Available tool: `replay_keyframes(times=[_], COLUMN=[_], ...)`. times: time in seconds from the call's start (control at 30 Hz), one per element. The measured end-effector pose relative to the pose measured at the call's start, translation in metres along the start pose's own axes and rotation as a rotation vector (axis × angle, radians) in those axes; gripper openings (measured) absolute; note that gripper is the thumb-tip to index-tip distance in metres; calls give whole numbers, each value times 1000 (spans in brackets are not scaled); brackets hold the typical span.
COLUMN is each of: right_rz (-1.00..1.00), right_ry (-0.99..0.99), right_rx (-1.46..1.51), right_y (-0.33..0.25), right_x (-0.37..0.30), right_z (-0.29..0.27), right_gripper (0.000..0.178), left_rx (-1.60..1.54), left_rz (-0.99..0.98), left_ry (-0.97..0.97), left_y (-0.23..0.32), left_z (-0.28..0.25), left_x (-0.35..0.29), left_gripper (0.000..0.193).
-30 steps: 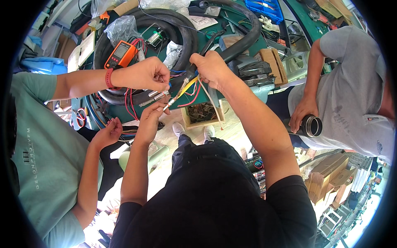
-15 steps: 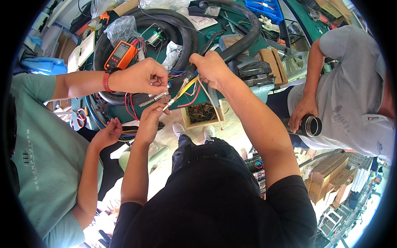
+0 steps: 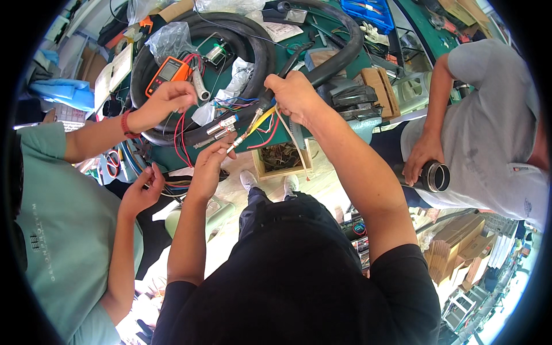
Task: The person prepares wires by stripping insulation with a hand tool and then solders the wire ends while being assisted by others at a workbench.
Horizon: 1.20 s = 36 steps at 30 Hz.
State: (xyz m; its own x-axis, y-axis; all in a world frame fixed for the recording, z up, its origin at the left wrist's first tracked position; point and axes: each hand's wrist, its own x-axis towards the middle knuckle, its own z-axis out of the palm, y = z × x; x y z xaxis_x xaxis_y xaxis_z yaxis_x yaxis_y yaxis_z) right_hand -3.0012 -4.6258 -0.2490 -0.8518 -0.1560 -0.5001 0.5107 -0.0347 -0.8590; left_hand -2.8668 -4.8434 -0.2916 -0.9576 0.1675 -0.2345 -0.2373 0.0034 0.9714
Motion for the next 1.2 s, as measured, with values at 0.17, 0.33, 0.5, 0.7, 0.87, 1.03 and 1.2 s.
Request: replay_keyframes(times=[0.17, 0.33, 0.5, 0.7, 0.87, 1.03, 1.2], right_rz=[1, 0, -19, -19, -22, -20, -24], right_ry=[1, -8, -16, -14, -15, -1, 1], right_rx=[-7, 2, 7, 15, 20, 26, 29], right_y=[0, -2, 0, 0, 1, 1, 0], right_x=[0, -2, -1, -2, -2, -2, -4], right_z=[-1, 0, 0, 1, 1, 0, 1], right_gripper=[23, 22, 21, 21, 21, 23, 24], left_rx=[-15, 1, 100, 237, 176, 130, 105], left_rz=[5, -3, -27, 13, 4, 4, -18], left_ry=[18, 30, 104, 157, 149, 140, 130], left_y=[-1, 2, 9, 9, 8, 6, 5], left_z=[1, 2, 12, 13, 13, 13, 12], left_x=[-1, -1, 0, 2, 1, 2, 1], left_gripper=[24, 25, 22, 20, 20, 19, 19])
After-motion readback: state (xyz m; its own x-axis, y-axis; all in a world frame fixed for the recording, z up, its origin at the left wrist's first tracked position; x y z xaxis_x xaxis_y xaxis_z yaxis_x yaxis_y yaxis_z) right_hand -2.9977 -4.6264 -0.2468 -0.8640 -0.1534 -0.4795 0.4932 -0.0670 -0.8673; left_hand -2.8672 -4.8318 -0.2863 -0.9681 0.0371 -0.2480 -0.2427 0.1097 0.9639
